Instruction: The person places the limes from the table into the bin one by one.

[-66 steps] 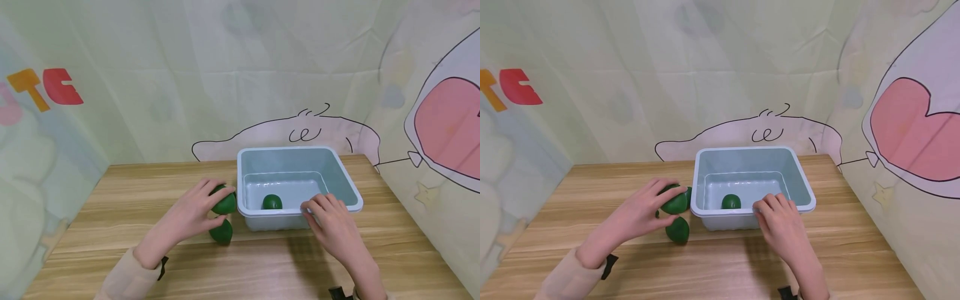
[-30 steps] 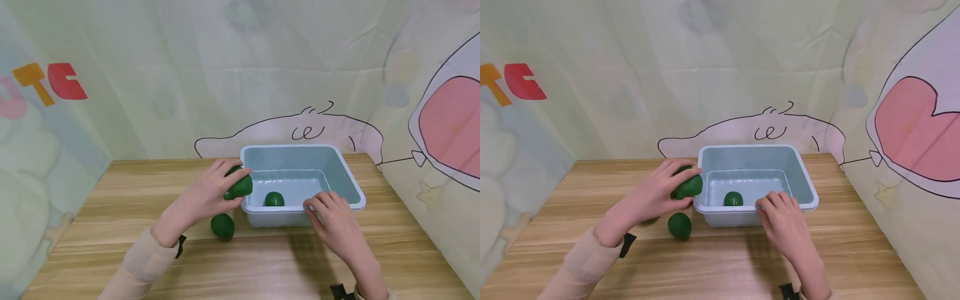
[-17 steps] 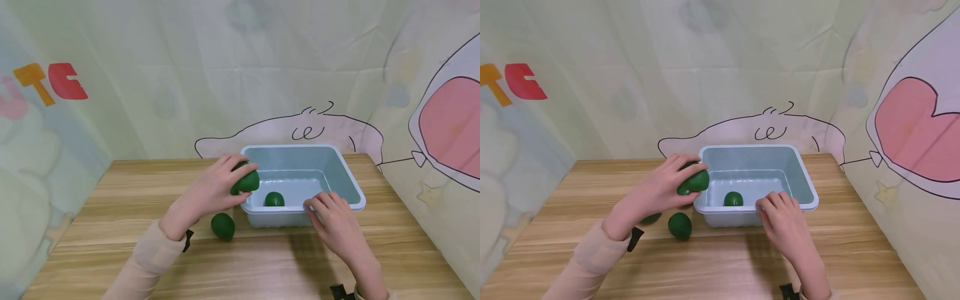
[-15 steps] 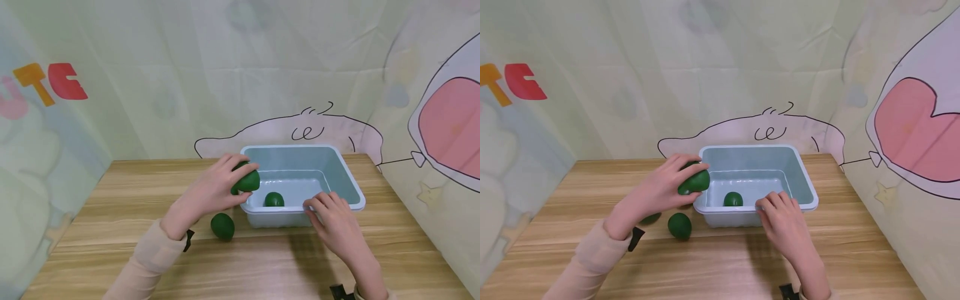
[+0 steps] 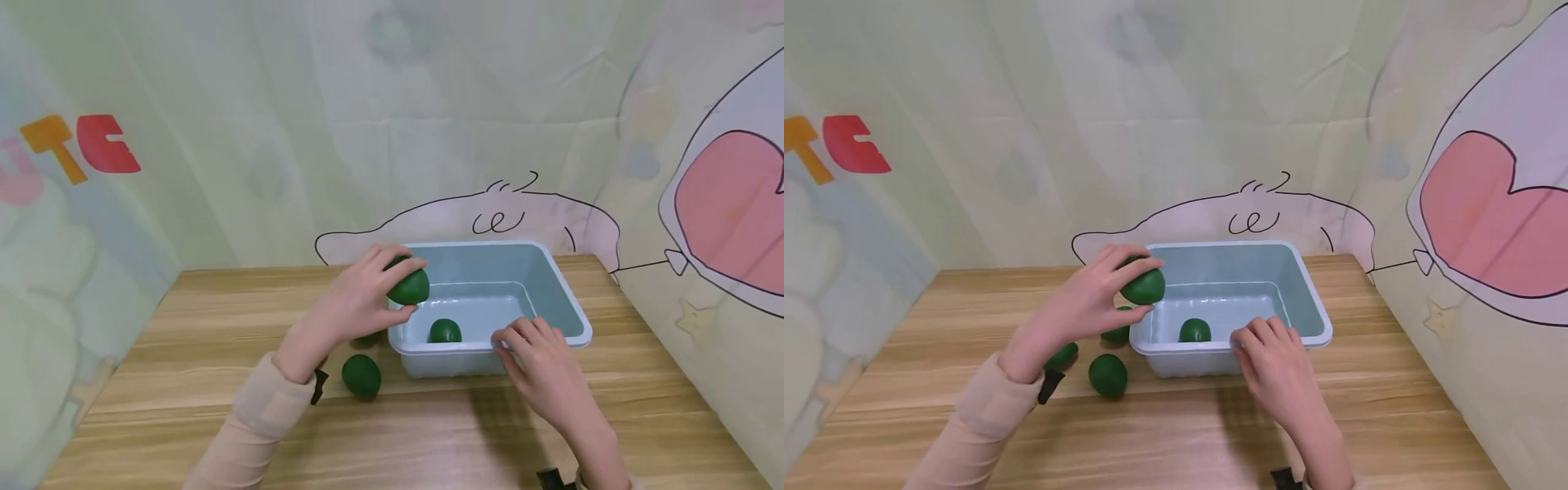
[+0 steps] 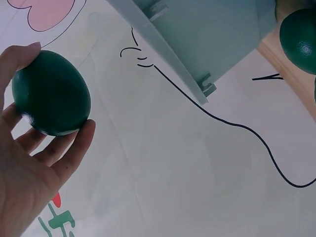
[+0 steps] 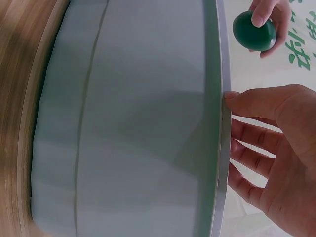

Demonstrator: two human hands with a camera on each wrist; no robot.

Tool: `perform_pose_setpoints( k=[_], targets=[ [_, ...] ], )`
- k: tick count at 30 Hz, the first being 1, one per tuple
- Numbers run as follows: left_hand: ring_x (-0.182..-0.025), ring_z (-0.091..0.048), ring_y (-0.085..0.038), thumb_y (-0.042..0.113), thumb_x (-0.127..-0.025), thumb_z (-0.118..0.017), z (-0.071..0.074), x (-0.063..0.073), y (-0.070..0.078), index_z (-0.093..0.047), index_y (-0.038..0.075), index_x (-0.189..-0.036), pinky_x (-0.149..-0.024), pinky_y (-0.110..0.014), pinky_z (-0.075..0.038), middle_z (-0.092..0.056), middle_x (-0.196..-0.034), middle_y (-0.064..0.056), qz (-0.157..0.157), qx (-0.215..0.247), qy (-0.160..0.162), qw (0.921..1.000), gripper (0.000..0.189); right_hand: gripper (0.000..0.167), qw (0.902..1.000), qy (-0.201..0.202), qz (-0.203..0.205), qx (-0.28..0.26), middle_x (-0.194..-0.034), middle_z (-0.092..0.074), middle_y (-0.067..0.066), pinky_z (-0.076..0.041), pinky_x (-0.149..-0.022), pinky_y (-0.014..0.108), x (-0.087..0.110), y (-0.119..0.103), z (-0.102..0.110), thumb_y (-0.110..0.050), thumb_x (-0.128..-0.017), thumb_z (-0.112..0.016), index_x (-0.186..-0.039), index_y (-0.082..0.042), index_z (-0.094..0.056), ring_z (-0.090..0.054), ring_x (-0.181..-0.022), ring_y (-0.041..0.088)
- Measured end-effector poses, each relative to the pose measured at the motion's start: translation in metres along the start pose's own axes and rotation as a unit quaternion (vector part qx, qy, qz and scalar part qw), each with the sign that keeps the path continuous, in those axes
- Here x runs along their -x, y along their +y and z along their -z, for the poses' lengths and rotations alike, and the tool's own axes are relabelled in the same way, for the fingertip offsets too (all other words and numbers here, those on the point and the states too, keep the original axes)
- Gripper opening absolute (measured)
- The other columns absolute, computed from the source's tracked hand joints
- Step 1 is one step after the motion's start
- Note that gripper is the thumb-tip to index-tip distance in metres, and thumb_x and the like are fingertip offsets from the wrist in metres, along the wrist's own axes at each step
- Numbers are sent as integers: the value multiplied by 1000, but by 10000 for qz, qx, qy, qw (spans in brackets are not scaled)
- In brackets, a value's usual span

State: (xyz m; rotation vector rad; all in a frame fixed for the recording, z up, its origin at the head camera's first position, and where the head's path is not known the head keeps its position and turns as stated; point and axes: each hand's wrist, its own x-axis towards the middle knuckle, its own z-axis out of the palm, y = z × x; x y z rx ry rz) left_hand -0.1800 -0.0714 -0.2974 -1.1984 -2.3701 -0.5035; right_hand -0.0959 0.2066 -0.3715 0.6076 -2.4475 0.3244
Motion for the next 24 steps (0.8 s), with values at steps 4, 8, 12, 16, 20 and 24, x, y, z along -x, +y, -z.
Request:
perform_pose_setpoints(
  k=[4, 8, 12, 16, 20, 24],
  targets=[
    [-110, -51, -23, 26, -81, -71, 2, -4, 0, -59, 16, -127, -87, -34, -51, -55, -125, -7, 46, 34, -65, 10000, 49, 9, 10000, -16, -13, -6, -87, -60, -4, -37, -68, 31, 0, -1, 0, -12, -84, -70, -91, -16, -68, -48, -81, 16],
    [-114, -51, -23, 26, -82, -71, 3, -8, 0, -57, 16, -129, -93, -35, -49, -54, -127, -6, 90, 97, -184, 9997, 51, 15, 10000, -17, -36, 17, -87, -61, -4, -37, -68, 31, 0, -1, 0, -9, -79, -74, -91, -16, -68, -49, -81, 16],
    [-118, -50, -23, 27, -83, -70, 3, -12, 0, -56, 18, -131, -96, -36, -49, -54, -128, -6, 126, 134, -289, 9994, 51, 17, 10000, -2, -56, 15, -86, -61, -4, -37, -68, 31, 0, -1, 1, -8, -77, -75, -90, -16, -68, -49, -81, 16],
    [-118, -49, -22, 29, -83, -70, 4, -15, 2, -56, 18, -132, -95, -35, -49, -53, -129, -5, 135, 114, -382, 9991, 52, 16, 10000, -19, -60, 27, -87, -61, -4, -37, -68, 31, 0, -2, 1, -8, -78, -74, -90, -17, -68, -49, -82, 16],
    [-118, -48, -20, 29, -84, -70, 4, -18, 3, -56, 19, -131, -94, -34, -50, -52, -129, -3, 172, 94, -445, 9988, 51, 16, 10000, -30, -77, 48, -87, -61, -4, -37, -67, 31, -1, -2, 0, -9, -78, -75, -90, -17, -68, -50, -82, 16],
    [-118, -48, -20, 29, -84, -70, 4, -21, 3, -56, 19, -131, -96, -34, -49, -53, -129, -3, 162, 53, -419, 9990, 50, 16, 9999, -58, -89, 55, -87, -61, -4, -37, -68, 31, -1, -3, 1, -9, -78, -75, -90, -17, -68, -50, -82, 16]
  ],
)
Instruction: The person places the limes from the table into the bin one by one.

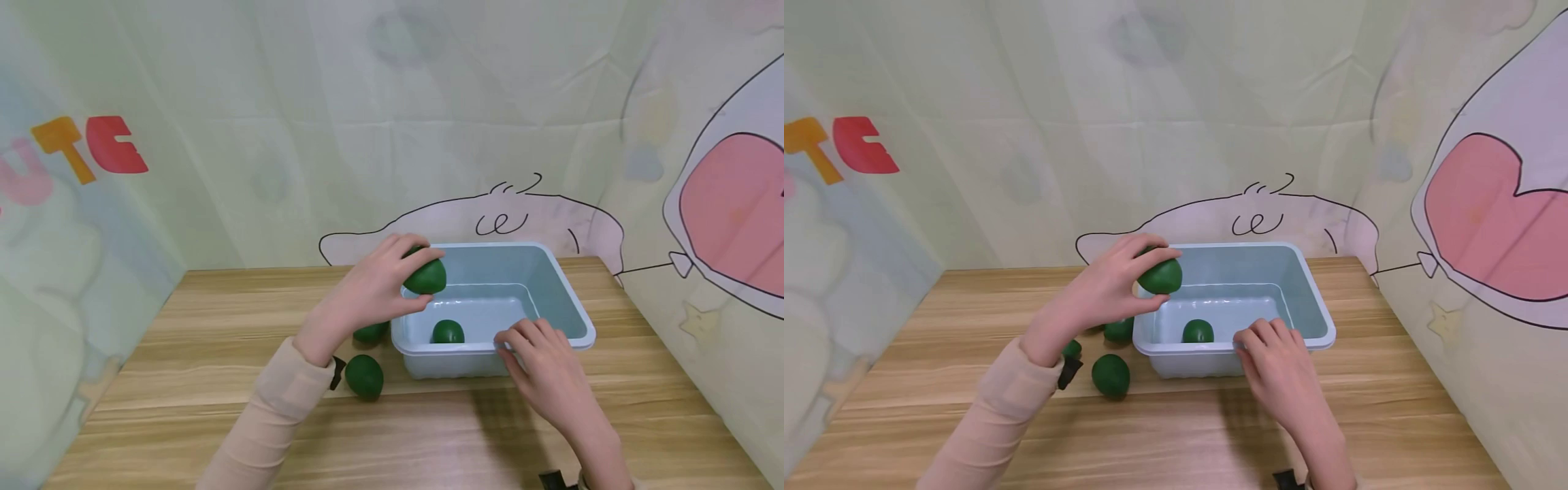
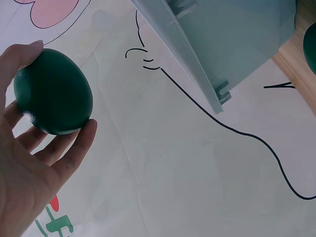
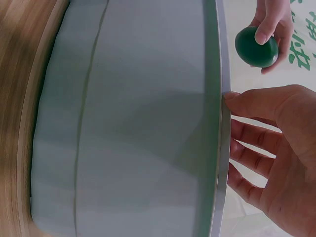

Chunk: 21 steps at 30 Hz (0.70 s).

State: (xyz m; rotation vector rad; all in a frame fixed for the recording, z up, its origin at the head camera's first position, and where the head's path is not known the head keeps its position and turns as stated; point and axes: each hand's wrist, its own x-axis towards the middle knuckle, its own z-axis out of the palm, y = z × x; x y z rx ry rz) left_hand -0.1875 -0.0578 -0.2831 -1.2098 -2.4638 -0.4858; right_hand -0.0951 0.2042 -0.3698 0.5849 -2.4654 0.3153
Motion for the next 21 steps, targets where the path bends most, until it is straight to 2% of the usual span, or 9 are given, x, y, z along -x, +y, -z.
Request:
perform_pose_setpoints(
  k=[7, 21],
  targets=[
    [-115, -50, -21, 28, -83, -69, -2, -7, 1, -57, 18, -130, -95, -34, -48, -54, -127, -4, -65, -30, 18, 10000, 49, 16, 10000, 19, 23, -6, -87, -61, -4, -36, -67, 30, 0, 0, 1, -9, -78, -75, -90, -17, -68, -49, -82, 16],
    [-114, -49, -20, 28, -84, -69, -4, -17, 2, -56, 19, -130, -91, -32, -49, -53, -127, -3, 54, -44, -271, 9996, 49, 15, 10000, -51, -58, 18, -87, -61, -4, -38, -69, 31, 0, 0, 0, -10, -79, -75, -90, -17, -68, -49, -83, 16]
  ],
)
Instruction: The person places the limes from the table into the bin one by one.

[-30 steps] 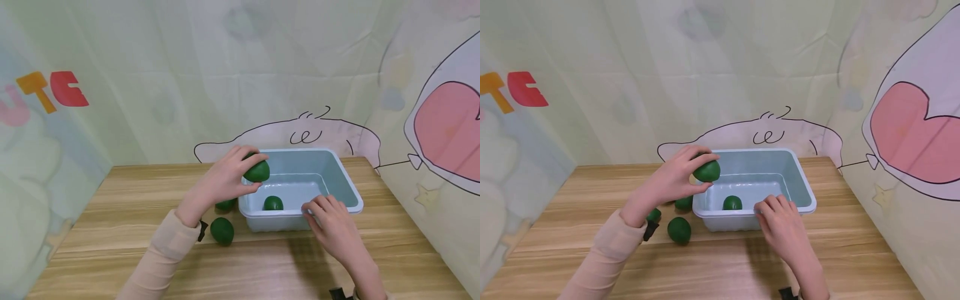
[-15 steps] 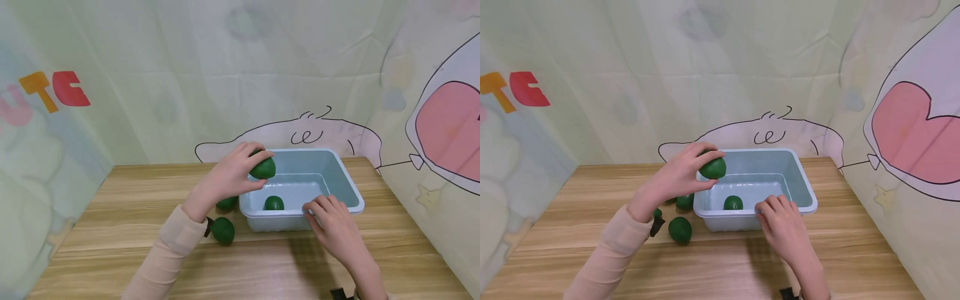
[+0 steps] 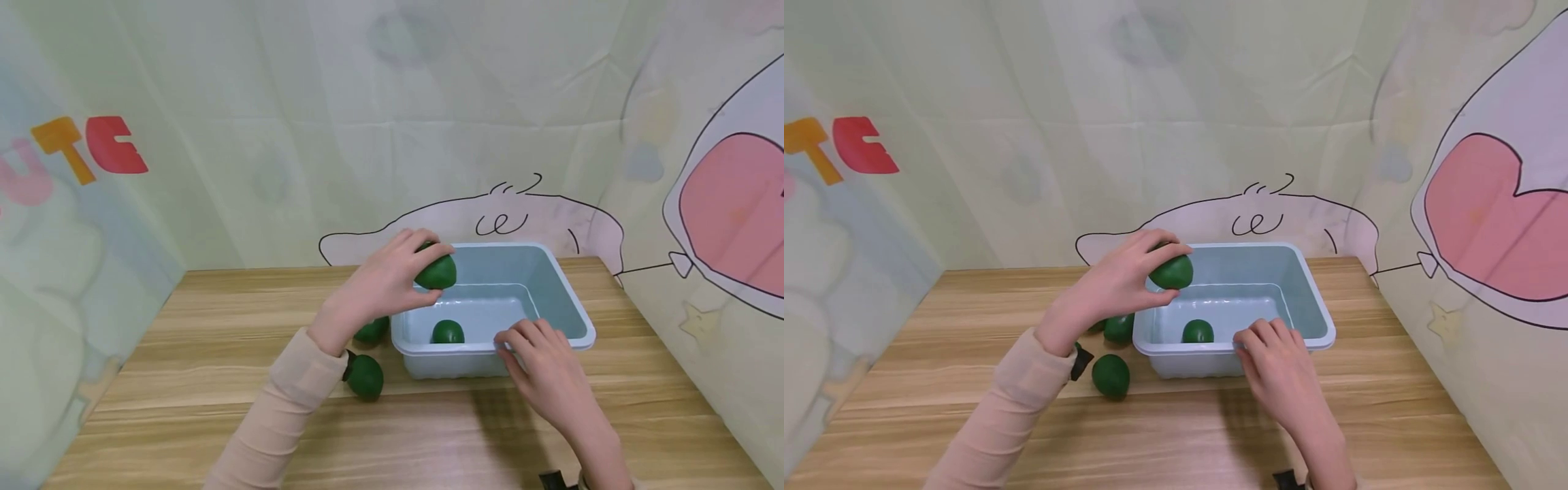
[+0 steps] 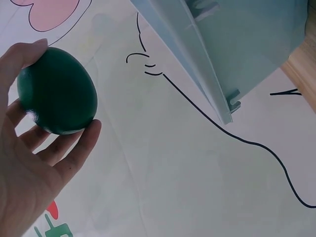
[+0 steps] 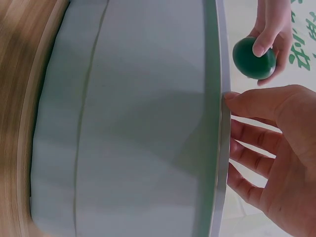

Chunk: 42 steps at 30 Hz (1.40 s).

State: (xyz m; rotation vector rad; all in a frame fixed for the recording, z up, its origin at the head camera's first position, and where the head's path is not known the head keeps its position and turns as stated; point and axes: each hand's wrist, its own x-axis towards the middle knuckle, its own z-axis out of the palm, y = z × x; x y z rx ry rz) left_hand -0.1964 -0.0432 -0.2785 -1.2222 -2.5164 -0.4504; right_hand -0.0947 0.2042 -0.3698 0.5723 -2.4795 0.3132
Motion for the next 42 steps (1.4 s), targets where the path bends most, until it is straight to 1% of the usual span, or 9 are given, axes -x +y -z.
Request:
perform_pose_setpoints(
  k=[9, 14, 19, 27, 35, 42],
  targets=[
    [-113, -49, -20, 30, -84, -69, -1, -8, 1, -56, 19, -131, -89, -31, -48, -53, -126, -2, -5, 54, -136, 9999, 50, 15, 10000, 0, -10, 10, -86, -61, -4, -37, -68, 31, 0, 0, 0, -10, -78, -76, -90, -17, -68, -49, -83, 16],
    [-112, -49, -19, 31, -84, -69, -3, -14, 1, -55, 21, -132, -89, -31, -48, -53, -125, 0, 33, 89, -309, 9995, 52, 16, 10000, 7, -7, 7, -86, -61, -5, -37, -68, 30, 0, 0, 1, -10, -78, -76, -90, -17, -68, -49, -83, 16],
    [-109, -49, -18, 33, -83, -70, -6, -20, 2, -55, 22, -132, -85, -29, -49, -53, -126, 0, 36, 124, -466, 9988, 52, 17, 10000, 11, 7, 11, -86, -61, -4, -37, -68, 30, 1, 0, 1, -10, -78, -76, -90, -17, -68, -49, -83, 16],
    [-109, -46, -14, 32, -83, -70, -7, -28, 3, -54, 24, -133, -80, -26, -50, -51, -125, 3, 288, 362, -656, 9968, 52, 15, 10000, 21, 23, -9, -87, -61, -4, -37, -67, 30, 1, 0, 1, -10, -79, -76, -90, -17, -68, -49, -82, 16],
    [-107, -46, -14, 36, -84, -69, -10, -34, 3, -54, 26, -133, -77, -26, -50, -51, -126, 3, 351, 223, -887, 9952, 52, 15, 10000, -58, -30, -11, -87, -61, -4, -37, -68, 31, 0, 0, 1, -11, -79, -76, -91, -17, -68, -49, -83, 15],
    [-108, -46, -14, 35, -84, -69, -15, -39, 3, -54, 25, -133, -78, -26, -50, -52, -125, 3, 268, 116, -1066, 9939, 52, 15, 10000, -80, -31, 11, -87, -61, -4, -37, -68, 31, 0, 0, 1, -11, -79, -76, -90, -17, -68, -49, -83, 16]
  ],
)
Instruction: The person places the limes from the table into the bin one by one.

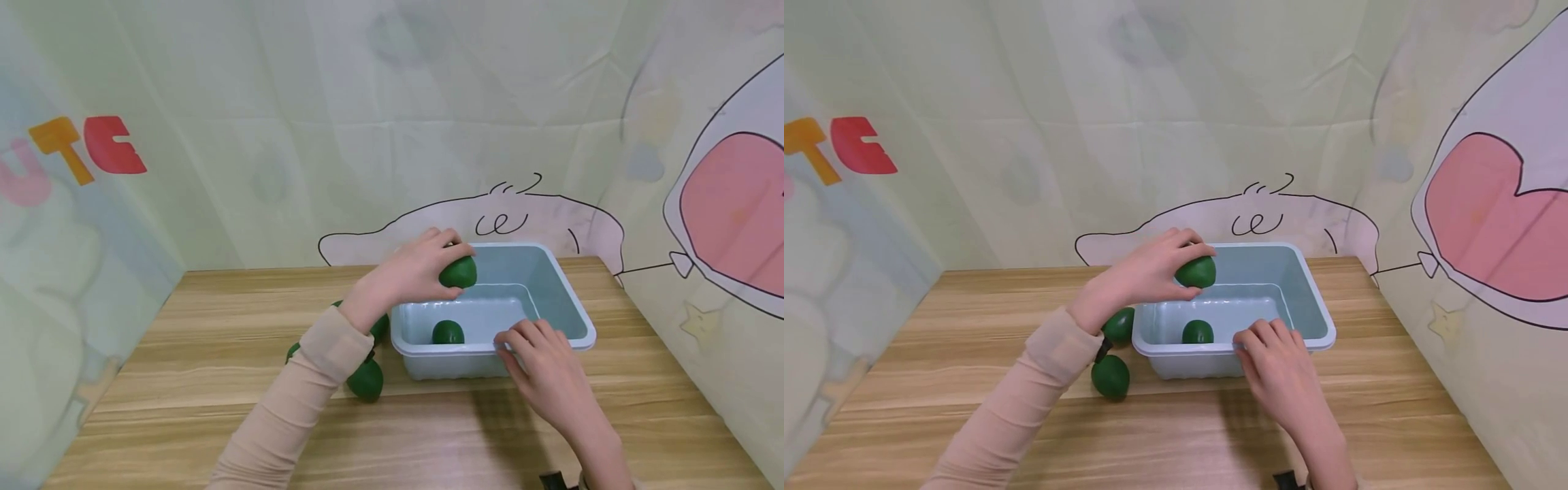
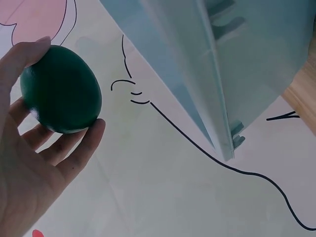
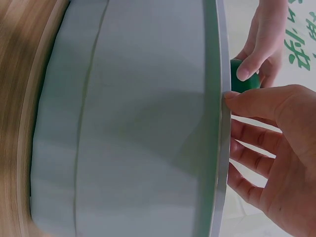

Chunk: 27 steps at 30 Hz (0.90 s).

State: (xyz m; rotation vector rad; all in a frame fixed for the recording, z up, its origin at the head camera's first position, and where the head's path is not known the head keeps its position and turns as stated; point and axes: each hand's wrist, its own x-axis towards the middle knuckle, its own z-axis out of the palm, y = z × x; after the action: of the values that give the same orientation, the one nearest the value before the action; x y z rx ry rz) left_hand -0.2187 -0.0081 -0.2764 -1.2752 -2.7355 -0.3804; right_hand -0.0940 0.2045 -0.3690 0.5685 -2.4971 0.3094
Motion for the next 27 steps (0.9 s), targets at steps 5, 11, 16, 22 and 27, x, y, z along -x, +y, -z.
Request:
perform_pose_setpoints(
  k=[5, 11, 16, 22, 27],
  targets=[
    [-108, -47, -16, 34, -84, -69, -2, -3, 1, -54, 23, -133, -81, -26, -49, -52, -125, 1, -92, 14, -108, 9999, 52, 15, 10000, -13, -11, -11, -87, -61, -4, -38, -69, 31, 0, 0, 0, -11, -79, -76, -91, -17, -68, -49, -83, 16],
    [-107, -47, -16, 33, -84, -70, -5, -7, 2, -54, 21, -132, -82, -26, -48, -52, -124, 0, -176, -2, -225, 9996, 52, 15, 10000, 46, 45, -16, -87, -61, -4, -37, -68, 31, 0, 1, 0, -11, -79, -76, -90, -17, -68, -49, -83, 16],
    [-107, -47, -17, 35, -85, -69, -8, -10, 3, -54, 22, -133, -82, -26, -48, -51, -125, 0, -229, -117, -397, 9989, 52, 16, 9999, 104, 95, -23, -87, -61, -4, -36, -67, 30, 0, 1, 0, -10, -78, -76, -91, -17, -68, -49, -82, 16],
    [-108, -47, -16, 35, -85, -69, -11, -14, 7, -53, 23, -133, -79, -27, -49, -50, -125, 1, -219, -206, -617, 9976, 52, 18, 9999, 109, 120, 8, -87, -61, -4, -36, -67, 30, 0, 2, -1, -8, -78, -75, -91, -17, -68, -49, -82, 16],
    [-108, -47, -16, 36, -85, -69, -14, -16, 8, -53, 24, -133, -78, -26, -49, -50, -125, 1, -212, -207, -656, 9974, 52, 16, 9999, 88, 100, 18, -87, -61, -4, -36, -67, 30, 0, 2, -1, -10, -78, -76, -91, -17, -68, -50, -83, 17]
  ],
)
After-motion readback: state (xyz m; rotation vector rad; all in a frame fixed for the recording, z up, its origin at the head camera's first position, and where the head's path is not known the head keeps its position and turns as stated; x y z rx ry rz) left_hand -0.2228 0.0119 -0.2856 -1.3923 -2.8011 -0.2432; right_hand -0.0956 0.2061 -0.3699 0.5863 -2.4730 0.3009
